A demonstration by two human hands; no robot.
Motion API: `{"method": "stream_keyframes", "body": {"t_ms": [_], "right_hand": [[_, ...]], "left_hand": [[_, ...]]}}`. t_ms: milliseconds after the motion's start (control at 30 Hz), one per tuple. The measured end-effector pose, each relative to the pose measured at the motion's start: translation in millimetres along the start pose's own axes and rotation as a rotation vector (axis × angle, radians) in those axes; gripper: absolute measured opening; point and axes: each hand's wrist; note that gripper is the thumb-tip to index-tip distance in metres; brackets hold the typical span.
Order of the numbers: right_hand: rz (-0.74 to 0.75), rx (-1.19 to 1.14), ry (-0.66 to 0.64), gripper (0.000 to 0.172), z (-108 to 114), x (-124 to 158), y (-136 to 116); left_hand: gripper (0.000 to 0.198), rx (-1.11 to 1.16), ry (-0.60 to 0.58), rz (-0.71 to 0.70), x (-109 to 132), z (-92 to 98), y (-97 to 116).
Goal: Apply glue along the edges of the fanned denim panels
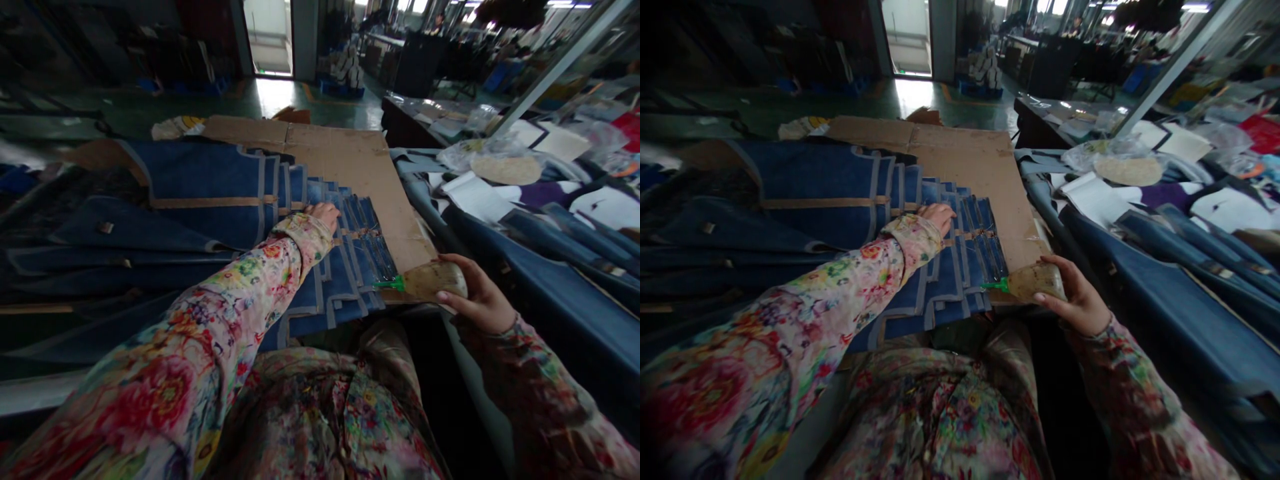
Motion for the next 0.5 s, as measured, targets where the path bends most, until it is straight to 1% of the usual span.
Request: {"method": "stream_keyframes", "body": {"t_ms": [133, 233, 367, 433, 500], "right_hand": [[0.061, 0.011, 0.009, 0.057, -5, -16, 1], [0.105, 0.007, 0.015, 0.057, -12, -36, 3], [0.131, -0.043, 0.009, 0.06, -22, -65, 6], [0.136, -0.039, 0.007, 0.062, -24, -75, 7], [0.151, -0.014, -0.009, 0.063, -22, -79, 7]], "left_hand": [[0.024, 0.009, -0.017, 0.022, 0, 2.2, 2], [0.022, 0.001, -0.027, 0.007, 0, 3.6, 2], [0.022, -0.021, -0.014, -0.015, 0, 0.6, -2], [0.023, -0.023, -0.018, -0.004, -1, -1.4, -4], [0.024, -0.023, -0.019, 0.001, -2, -2.7, -5]]}}
Point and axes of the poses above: each hand's wrist, its own x-axis away from the middle knuckle, its own z-axis out of the back of the hand, y = z × x, and after that the axes turned 14 degrees about x, right-handed
